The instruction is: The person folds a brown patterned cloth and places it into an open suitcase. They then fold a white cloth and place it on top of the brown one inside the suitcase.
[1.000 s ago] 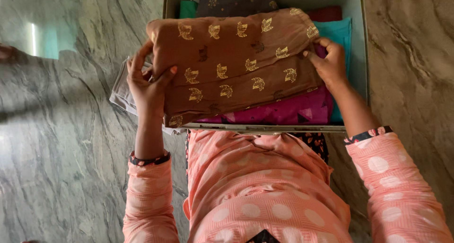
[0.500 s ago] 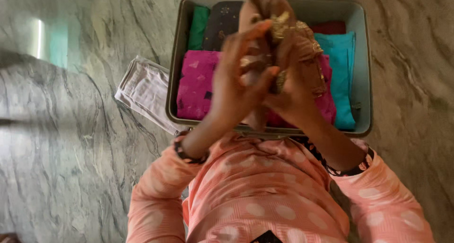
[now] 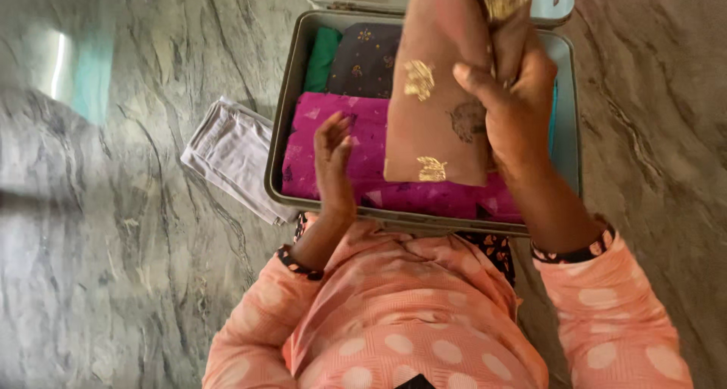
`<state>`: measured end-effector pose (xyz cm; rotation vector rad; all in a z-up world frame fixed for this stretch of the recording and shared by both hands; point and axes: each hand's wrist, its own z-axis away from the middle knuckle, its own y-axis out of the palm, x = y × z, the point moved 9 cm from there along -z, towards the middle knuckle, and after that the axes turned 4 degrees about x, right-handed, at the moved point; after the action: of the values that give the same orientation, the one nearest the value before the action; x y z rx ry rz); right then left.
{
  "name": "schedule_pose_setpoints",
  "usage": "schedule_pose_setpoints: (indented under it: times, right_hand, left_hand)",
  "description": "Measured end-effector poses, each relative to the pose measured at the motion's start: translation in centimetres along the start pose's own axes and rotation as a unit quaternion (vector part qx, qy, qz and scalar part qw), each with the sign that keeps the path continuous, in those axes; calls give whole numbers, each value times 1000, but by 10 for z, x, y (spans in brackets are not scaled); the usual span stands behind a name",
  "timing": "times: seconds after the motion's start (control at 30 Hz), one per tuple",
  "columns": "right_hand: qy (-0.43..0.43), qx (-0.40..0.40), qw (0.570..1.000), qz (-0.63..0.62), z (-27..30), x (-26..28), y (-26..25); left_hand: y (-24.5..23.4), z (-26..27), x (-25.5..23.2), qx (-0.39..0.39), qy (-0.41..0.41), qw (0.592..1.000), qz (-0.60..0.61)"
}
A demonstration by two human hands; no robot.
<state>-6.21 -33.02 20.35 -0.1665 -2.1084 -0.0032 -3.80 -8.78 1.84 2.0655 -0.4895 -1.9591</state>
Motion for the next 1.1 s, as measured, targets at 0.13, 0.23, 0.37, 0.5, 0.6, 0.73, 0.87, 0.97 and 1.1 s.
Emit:
schedule_pose_setpoints:
  times: [0.13, 0.23, 0.37, 0.5, 0.6, 0.73, 0.87, 0.97, 1.1]
  right_hand:
    - [-19, -62, 996, -63, -28, 50, -9]
    - [-52, -112, 986, -116, -37, 52, -40]
    - [-75, -52, 990, -106, -55, -17, -90]
    - [28, -10, 999, -30, -38, -128, -134]
    - [161, -46, 986, 4, 6, -212, -163]
    - [401, -159, 898, 81, 82, -308, -202]
    - [288, -140, 946, 48, 73, -305, -205]
    - [221, -131, 966, -22, 65, -284, -204]
    - [194, -159, 965, 81, 72, -282, -251]
  left_hand:
    - [-19, -3, 62, -42, -170, 975, 137]
    - [12, 1, 89, 25, -297, 882, 366]
    - [10, -72, 33, 187, -95, 836, 507]
    - [-48, -123, -2, 193, -66, 890, 407]
    - [-78, -152, 20, 127, -113, 915, 365]
    - [-89, -156, 95, 30, -290, 947, 133]
    - [-62, -171, 70, 98, -125, 984, -81]
    - [-32, -173, 41, 133, -103, 985, -23]
    - [-7, -168, 41, 169, -58, 984, 16]
